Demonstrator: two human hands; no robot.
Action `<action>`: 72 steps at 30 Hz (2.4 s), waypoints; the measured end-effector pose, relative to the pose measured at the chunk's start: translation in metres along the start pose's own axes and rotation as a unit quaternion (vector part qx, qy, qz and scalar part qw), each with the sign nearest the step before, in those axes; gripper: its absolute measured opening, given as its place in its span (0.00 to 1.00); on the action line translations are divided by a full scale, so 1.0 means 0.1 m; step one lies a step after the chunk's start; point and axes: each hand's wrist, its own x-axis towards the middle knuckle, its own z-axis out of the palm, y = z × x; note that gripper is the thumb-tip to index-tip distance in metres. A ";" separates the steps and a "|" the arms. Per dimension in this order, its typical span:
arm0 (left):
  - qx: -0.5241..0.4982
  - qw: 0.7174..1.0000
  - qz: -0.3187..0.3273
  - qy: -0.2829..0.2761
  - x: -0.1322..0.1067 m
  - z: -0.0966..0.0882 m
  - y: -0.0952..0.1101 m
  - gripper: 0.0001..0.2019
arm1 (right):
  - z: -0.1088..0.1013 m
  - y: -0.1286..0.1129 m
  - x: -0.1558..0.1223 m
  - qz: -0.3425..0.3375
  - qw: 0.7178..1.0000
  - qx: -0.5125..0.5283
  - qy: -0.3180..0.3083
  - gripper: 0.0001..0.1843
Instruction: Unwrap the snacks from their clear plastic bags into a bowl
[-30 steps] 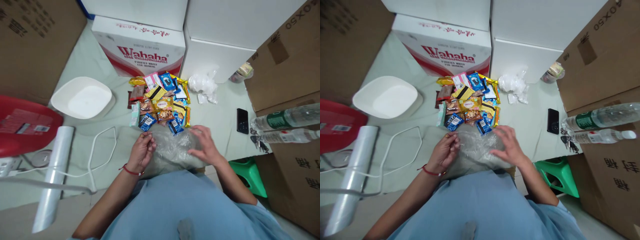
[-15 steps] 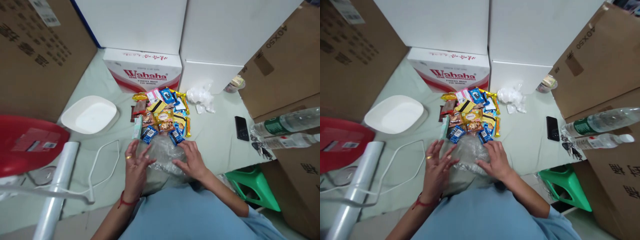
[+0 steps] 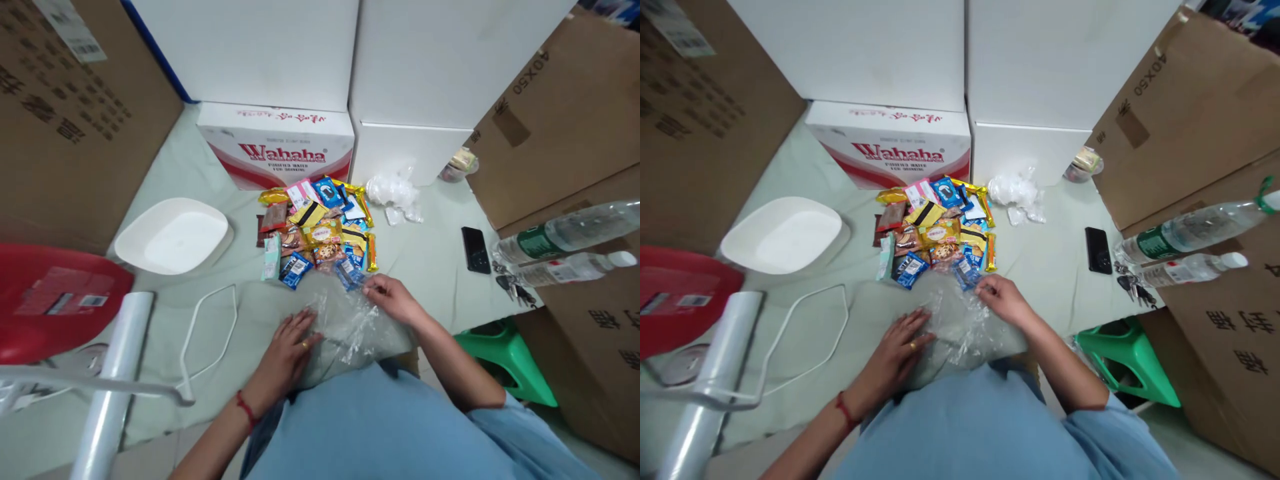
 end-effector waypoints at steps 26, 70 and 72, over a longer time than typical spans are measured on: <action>0.115 0.989 -0.002 -0.098 0.52 -0.28 -0.05 0.42 | -0.77 -0.05 -0.35 -0.111 0.922 -0.349 0.125 0.13; 0.215 0.967 -0.133 0.038 0.42 0.10 0.21 0.28 | 0.14 -0.01 -0.31 0.043 0.944 -0.327 0.013 0.19; 0.226 0.964 -0.132 0.033 0.36 0.08 0.21 0.29 | -0.06 0.03 -0.22 0.045 0.953 -0.297 0.028 0.14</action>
